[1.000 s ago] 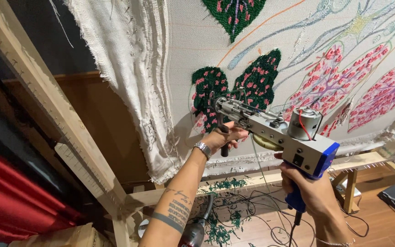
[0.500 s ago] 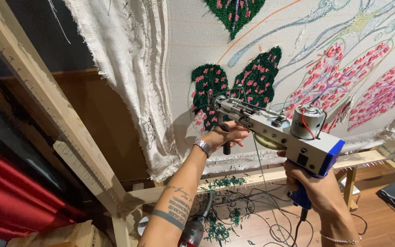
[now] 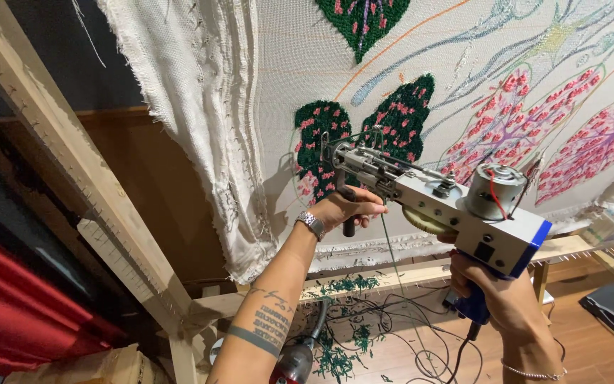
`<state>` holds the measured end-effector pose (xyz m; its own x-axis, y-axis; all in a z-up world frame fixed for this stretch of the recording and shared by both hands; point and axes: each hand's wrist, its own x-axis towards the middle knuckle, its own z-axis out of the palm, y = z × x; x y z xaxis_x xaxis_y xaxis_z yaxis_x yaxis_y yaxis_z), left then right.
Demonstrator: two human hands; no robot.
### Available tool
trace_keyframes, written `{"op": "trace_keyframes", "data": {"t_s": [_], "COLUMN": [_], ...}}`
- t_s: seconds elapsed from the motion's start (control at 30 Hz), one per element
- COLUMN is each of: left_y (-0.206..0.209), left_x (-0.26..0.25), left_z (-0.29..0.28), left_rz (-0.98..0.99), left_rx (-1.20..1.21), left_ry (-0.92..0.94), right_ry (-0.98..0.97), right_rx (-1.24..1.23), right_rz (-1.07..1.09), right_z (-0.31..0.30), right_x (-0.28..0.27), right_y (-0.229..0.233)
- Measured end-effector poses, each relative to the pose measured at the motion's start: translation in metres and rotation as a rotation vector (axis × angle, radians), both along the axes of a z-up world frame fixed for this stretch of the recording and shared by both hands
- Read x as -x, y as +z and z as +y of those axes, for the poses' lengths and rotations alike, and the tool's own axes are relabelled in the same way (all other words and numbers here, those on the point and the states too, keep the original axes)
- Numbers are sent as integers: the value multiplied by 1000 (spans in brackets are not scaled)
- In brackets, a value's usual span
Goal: Using a tufting gun to fill in a leaf design on a rug canvas.
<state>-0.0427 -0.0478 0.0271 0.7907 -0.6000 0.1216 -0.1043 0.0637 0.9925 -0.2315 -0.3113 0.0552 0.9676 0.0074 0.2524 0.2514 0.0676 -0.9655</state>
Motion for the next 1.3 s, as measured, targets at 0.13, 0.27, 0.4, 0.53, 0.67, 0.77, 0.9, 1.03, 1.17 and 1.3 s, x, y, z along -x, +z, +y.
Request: {"op": "trace_keyframes", "data": {"t_s": [0.13,0.27,0.4,0.53,0.67,0.77,0.9,1.03,1.17,1.3], "left_y": [7,-1,-16,-14,-9,-10,-14,-23,-20,1], "left_x": [6,9,8,16,23,29,36,41,51,60], "left_z": [7,14,16,13,11,11,12,14,14,13], "left_rz": [-70,-23,90,76,51,29,8,54,132,112], "left_rx": [-71,43,112,101,-109,-198,58,169,320,415], "left_ry": [-4,-98,-157,-51,66,126,37,93,113,232], "right_ry": [8,56,83,75,100,125,165,285,645,707], "right_rx": [-74,-152,-147,-132,-106,-91,-113,-160,-351,-135], "right_rz": [17,37,62,76,93,117,181,206,159,216], "right_z": [-2,-5,-11,-2,-2,-6,-26,-36,-24,-13], "right_x": [-4,-9,-16,-12,-13,-15,-33,-36,-28,-65], "right_y": [-3,-10,-18,-4,7,14,6,25,52,-3]}}
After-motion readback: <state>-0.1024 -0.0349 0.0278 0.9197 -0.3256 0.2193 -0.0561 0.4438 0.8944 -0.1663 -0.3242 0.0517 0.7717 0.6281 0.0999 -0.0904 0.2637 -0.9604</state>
